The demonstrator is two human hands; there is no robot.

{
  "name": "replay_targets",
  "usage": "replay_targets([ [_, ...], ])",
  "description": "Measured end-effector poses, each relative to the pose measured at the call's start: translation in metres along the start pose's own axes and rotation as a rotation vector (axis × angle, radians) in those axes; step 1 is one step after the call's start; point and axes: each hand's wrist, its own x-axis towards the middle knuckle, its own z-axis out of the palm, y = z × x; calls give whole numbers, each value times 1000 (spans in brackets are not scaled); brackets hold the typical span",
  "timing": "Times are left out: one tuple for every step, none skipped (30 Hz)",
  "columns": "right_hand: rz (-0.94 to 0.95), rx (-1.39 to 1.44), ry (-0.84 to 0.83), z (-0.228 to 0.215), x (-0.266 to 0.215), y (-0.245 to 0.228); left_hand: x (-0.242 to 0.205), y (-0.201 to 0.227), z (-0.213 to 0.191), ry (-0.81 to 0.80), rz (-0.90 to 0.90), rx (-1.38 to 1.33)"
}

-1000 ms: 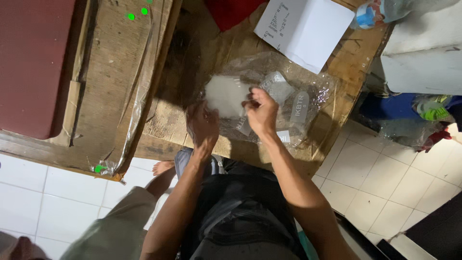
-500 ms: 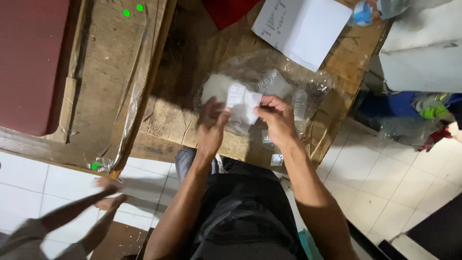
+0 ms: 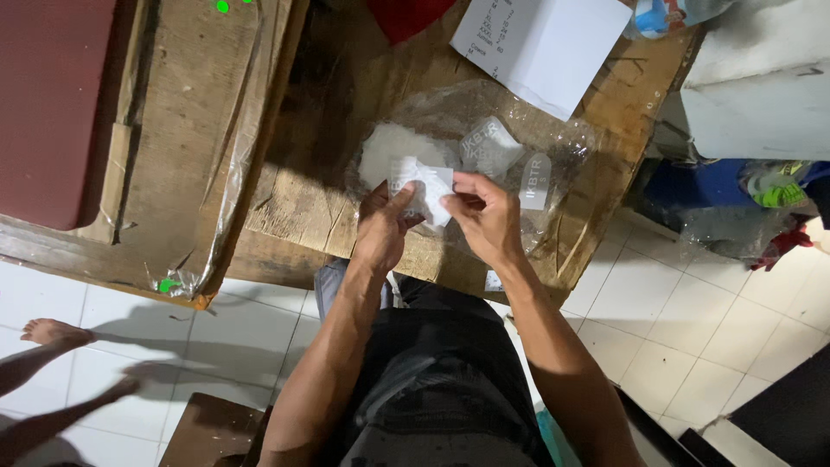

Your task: The person separates and stacks small white stickers from a plastic sheet on a wooden table. They peel individual stickers and place them into a growing pile, occasionally adjusting the sheet and the pile.

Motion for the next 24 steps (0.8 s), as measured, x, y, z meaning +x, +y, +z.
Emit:
replay_targets([
  [-2,-1,-3,-1,-1,1,5,-4,-4,2,2,-3],
  [-39,11,-3,-2,-2,2,10,-8,-7,-37,-12,-44],
  [-76,24,-2,-4,-3,3,15,-13,-11,-76,-26,-86],
  [-77,22,-4,-4,-2,-6,7,-1,-4,-75,-26,-88],
  [-75,56,-1,-4,-2,-14,-2,11,4,-77,-22,-91],
  [-72,90,4,-4,-2,-23,-10,22,10,-80,-20,-93],
  [-72,89,4,-6,-3,-27,-15,27,13,-81,-20,-94],
  [-35,135,-20,-9,-4,-32,-20,33,18,-68,-12,-97],
  [2,182,-44,-12,-4,-37,-24,39,22,-56,-4,-100],
  [5,181,-46,-14,-6,-37,-23,37,19,-52,-6,-101],
  [35,168,-21,-16,-8,-38,-21,35,17,-59,9,-83],
  [62,154,5,-18,-8,-38,-18,34,16,-69,27,-65],
  [61,154,4,-20,-9,-42,-11,25,9,-69,28,-66],
  [122,228,15,-23,-8,-46,-4,16,3,-49,24,-63],
  [183,302,26,-26,-8,-50,4,7,-3,-29,20,-61],
  [186,302,28,-31,-7,-41,0,10,-5,-28,17,-60],
  [220,389,43,-36,-6,-31,-3,13,-7,-4,16,-56],
  [252,477,61,-41,-4,-22,-5,17,-8,17,16,-51],
  [252,479,66,-45,-5,-26,-5,22,-10,14,15,-48],
  [260,518,137,-49,-5,-31,-4,26,-12,16,-3,-25],
  [268,556,209,-54,-5,-35,-3,31,-14,17,-20,-2],
  [273,558,213,-68,-6,-39,-18,50,-5,18,-26,2],
  [205,436,278,-82,-6,-42,-33,68,5,71,12,19],
  [139,312,343,-95,-8,-45,-48,87,14,124,48,36],
])
